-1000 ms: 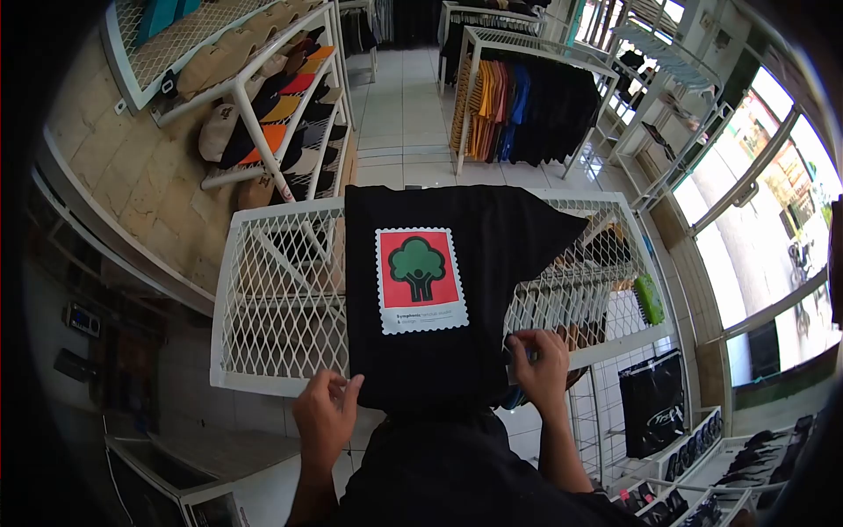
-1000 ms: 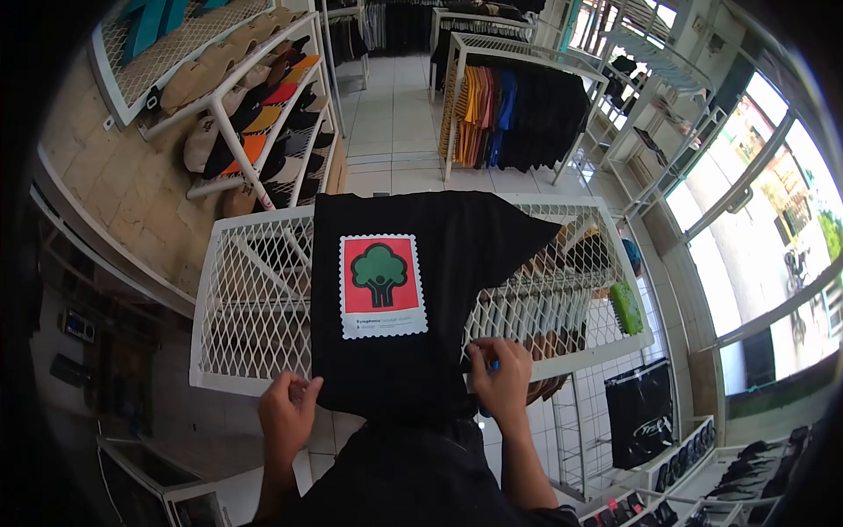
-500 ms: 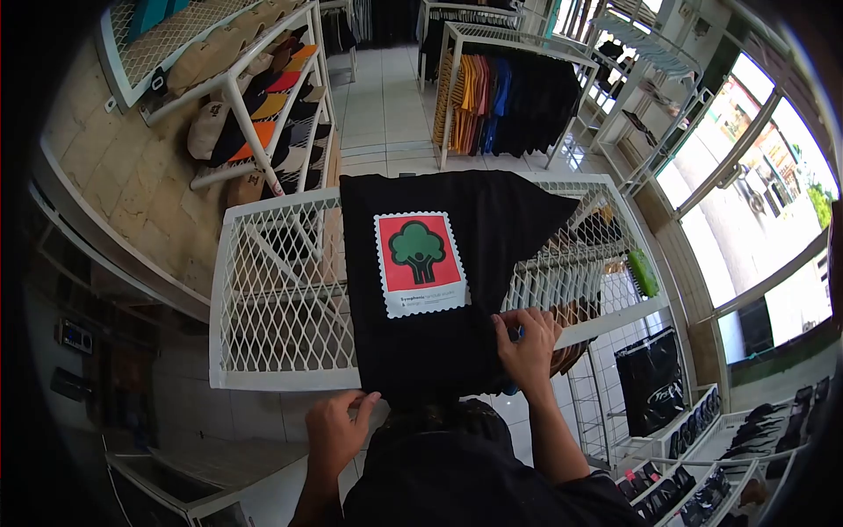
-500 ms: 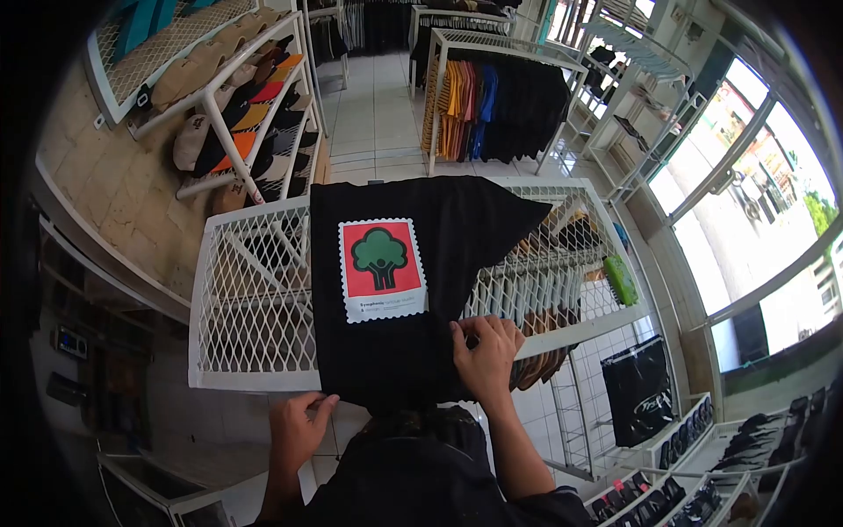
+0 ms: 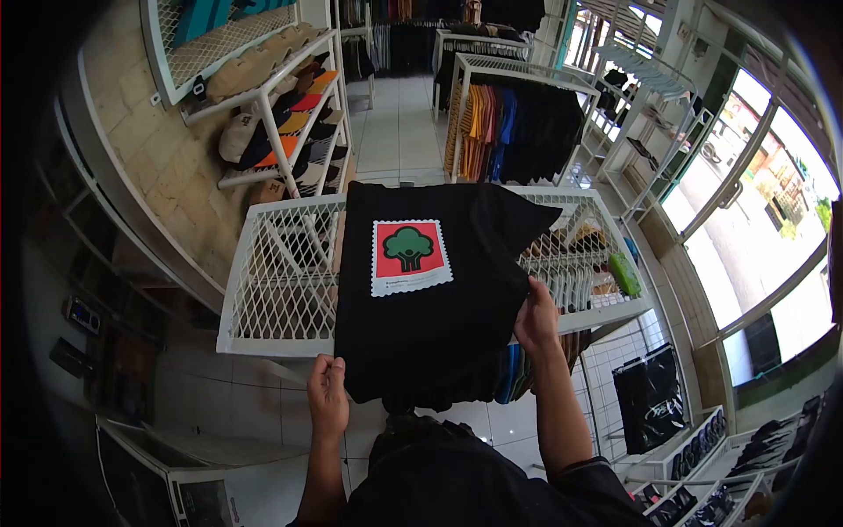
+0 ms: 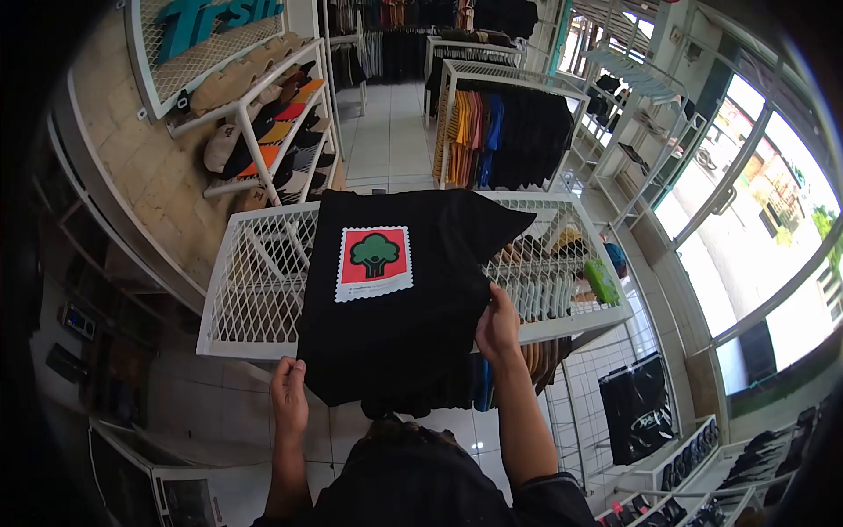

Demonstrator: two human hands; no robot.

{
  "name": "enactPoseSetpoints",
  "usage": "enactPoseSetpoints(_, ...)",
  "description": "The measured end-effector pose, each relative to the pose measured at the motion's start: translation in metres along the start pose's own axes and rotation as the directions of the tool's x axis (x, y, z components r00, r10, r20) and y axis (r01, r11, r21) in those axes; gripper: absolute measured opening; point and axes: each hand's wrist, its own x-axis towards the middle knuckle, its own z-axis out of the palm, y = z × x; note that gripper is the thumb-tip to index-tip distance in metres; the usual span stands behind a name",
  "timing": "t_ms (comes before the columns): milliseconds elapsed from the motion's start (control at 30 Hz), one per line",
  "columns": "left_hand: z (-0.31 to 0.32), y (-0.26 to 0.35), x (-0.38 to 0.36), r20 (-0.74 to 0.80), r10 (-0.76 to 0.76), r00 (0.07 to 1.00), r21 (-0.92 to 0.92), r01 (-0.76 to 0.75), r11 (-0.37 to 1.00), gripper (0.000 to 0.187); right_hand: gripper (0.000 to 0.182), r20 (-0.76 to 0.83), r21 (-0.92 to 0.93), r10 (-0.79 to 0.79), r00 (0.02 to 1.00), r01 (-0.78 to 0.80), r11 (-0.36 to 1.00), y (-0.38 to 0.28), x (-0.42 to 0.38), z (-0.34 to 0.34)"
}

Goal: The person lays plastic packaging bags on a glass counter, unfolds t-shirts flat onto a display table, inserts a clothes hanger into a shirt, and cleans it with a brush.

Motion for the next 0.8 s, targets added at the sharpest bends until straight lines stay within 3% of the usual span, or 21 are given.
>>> enactPoseSetpoints(133, 0.009, -0.009, -0.008, -0.031, 0.028, 0.999, -0.079, -0.031, 0.996, 0.027, 0.028, 0.008, -0.013, 0.054, 0.999, -0.054, 0.998, -0.017, -0.012, 0.012)
enactPoseSetpoints(200, 0.012, -0.014, -0.016, -0.043, 0.026, 0.999, -0.070, -0.029, 0.997, 0.027, 0.013, 0.042, -0.258, -0.142, 0.989, 0.148, 0.955, -0.031, -0.016, 0.004)
enactPoseSetpoints(233, 0.014, -0.018, -0.020, -0.048, 0.008, 0.999, -0.061, -0.011, 0.998, 0.026, 0.013, 0.057, -0.258, -0.141, 0.988, 0.151, 0.954, -0.035, -0.018, 0.003)
enactPoseSetpoints(300, 0.012, -0.031, -0.025, -0.037, -0.009, 0.999, -0.078, 0.006, 0.997, 0.025, 0.011, 0.056, -0.622, -0.427, 0.903, 0.366, 0.693, -0.046, -0.021, 0.000)
enactPoseSetpoints(333, 0.013, -0.037, -0.028, -0.008, -0.037, 0.999, -0.084, 0.036, 0.996, 0.025, 0.011, 0.049, -0.677, -0.486, 0.872, 0.387, 0.626, -0.046, -0.016, -0.011)
enactPoseSetpoints(433, 0.028, -0.061, -0.029, -0.110, -0.059, 0.992, -0.134, 0.044, 0.990, 0.027, 0.021, 0.021, -0.685, -0.440, 0.898, 0.333, 0.648, -0.037, 0.011, -0.055)
enactPoseSetpoints(467, 0.029, -0.066, -0.027, -0.121, -0.065, 0.991, -0.132, 0.049, 0.990, 0.027, 0.031, 0.032, -0.838, -0.474, 0.880, 0.282, 0.468, -0.030, 0.020, -0.067)
enactPoseSetpoints(500, 0.029, -0.069, -0.026, -0.068, -0.121, 0.990, -0.125, 0.112, 0.986, 0.029, 0.031, 0.032, -0.840, -0.458, 0.888, 0.272, 0.469, -0.028, 0.014, -0.062)
enactPoseSetpoints(567, 0.028, -0.063, -0.028, -0.018, -0.200, 0.980, -0.110, 0.197, 0.974, 0.032, 0.032, 0.106, -0.956, -0.459, 0.882, 0.217, 0.196, -0.032, -0.007, -0.030)
enactPoseSetpoints(633, 0.033, -0.054, -0.027, 0.053, -0.119, 0.991, -0.032, 0.121, 0.992, 0.038, 0.029, 0.072, -0.957, -0.400, 0.914, 0.177, 0.230, -0.032, -0.015, -0.029)
enactPoseSetpoints(700, 0.036, -0.056, -0.031, 0.014, -0.081, 0.997, 0.004, 0.081, 0.997, 0.035, 0.028, 0.143, -0.888, -0.466, 0.873, 0.321, 0.328, -0.028, 0.001, -0.045)
enactPoseSetpoints(767, 0.041, -0.060, -0.026, -0.034, 0.003, 0.999, 0.070, -0.001, 0.998, 0.029, 0.031, 0.103, -0.877, -0.530, 0.842, 0.328, 0.351, -0.034, 0.000, -0.053)
enactPoseSetpoints(800, 0.041, -0.063, -0.027, -0.013, -0.036, 0.999, 0.020, 0.036, 0.999, 0.025, 0.032, 0.104, -0.846, -0.559, 0.823, 0.369, 0.385, -0.035, -0.006, -0.053)
